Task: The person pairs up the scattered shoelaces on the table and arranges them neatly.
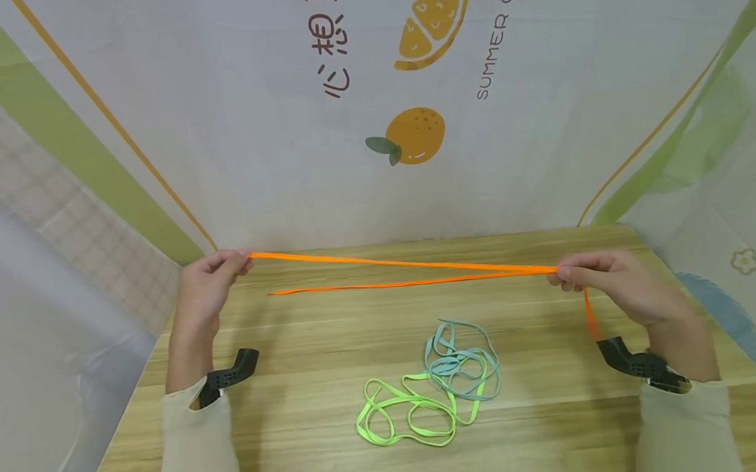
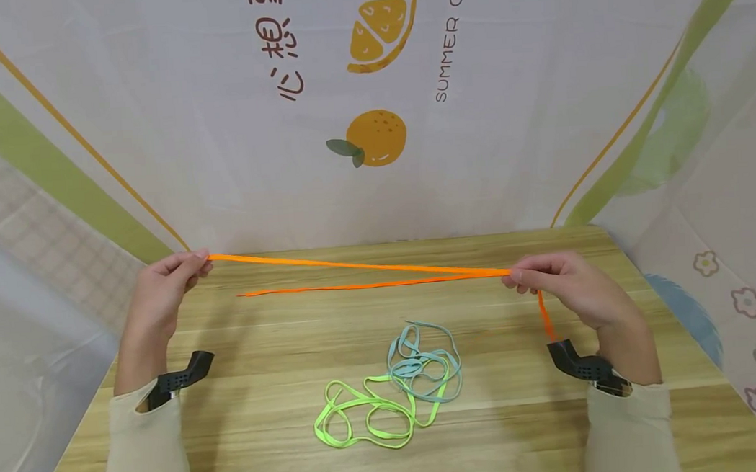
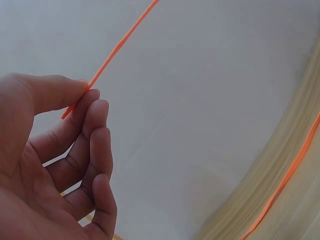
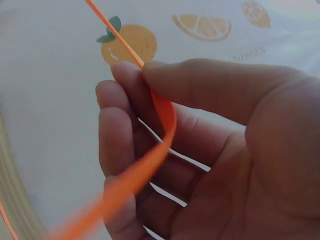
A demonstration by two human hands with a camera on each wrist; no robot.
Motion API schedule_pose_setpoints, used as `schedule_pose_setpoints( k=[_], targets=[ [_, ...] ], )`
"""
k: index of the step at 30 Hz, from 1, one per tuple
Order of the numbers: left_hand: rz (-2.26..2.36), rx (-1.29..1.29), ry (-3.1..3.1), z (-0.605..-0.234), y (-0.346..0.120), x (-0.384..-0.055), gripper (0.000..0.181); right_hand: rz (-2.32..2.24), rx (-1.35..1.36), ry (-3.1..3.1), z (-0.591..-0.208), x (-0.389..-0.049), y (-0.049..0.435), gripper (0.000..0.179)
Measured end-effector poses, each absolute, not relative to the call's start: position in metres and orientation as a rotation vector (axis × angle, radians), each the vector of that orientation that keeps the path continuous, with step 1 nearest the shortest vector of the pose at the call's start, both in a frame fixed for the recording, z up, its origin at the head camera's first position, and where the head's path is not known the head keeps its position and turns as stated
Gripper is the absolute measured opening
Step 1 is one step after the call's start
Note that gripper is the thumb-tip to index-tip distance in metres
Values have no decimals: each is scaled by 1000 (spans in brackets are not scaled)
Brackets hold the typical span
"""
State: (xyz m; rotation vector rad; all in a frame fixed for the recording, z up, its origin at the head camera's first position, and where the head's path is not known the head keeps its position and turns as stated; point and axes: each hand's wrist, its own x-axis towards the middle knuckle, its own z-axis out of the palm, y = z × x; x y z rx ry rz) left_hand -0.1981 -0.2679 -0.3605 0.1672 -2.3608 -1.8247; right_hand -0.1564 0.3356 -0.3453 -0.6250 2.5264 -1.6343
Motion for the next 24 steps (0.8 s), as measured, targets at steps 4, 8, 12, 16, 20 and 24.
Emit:
schedule_pose_setpoints(
  k=[4, 8, 12, 16, 20, 24],
  targets=[
    [-1823, 194, -2364, -363, -271, -200, 22, -1641, -594, 2528, -348, -158, 344, 22],
    [-1835, 201, -2360, -366, -274, -202, 20, -1671, -584, 2496, -353, -163, 354, 23],
    [-1843, 208, -2346, -369, -277, -203, 21, -1774, -567, 2406, -361, -168, 363, 27],
    [-1865, 232, -2332, -371, -280, -204, 25, -1860, -514, 2345, -367, -170, 373, 29],
    [-1883, 240, -2322, -371, -282, -203, 26, -1906, -458, 2305, -370, -171, 384, 30],
    [-1903, 235, -2299, -372, -283, -203, 19, -1982, -384, 2248, -374, -171, 394, 33]
  ],
)
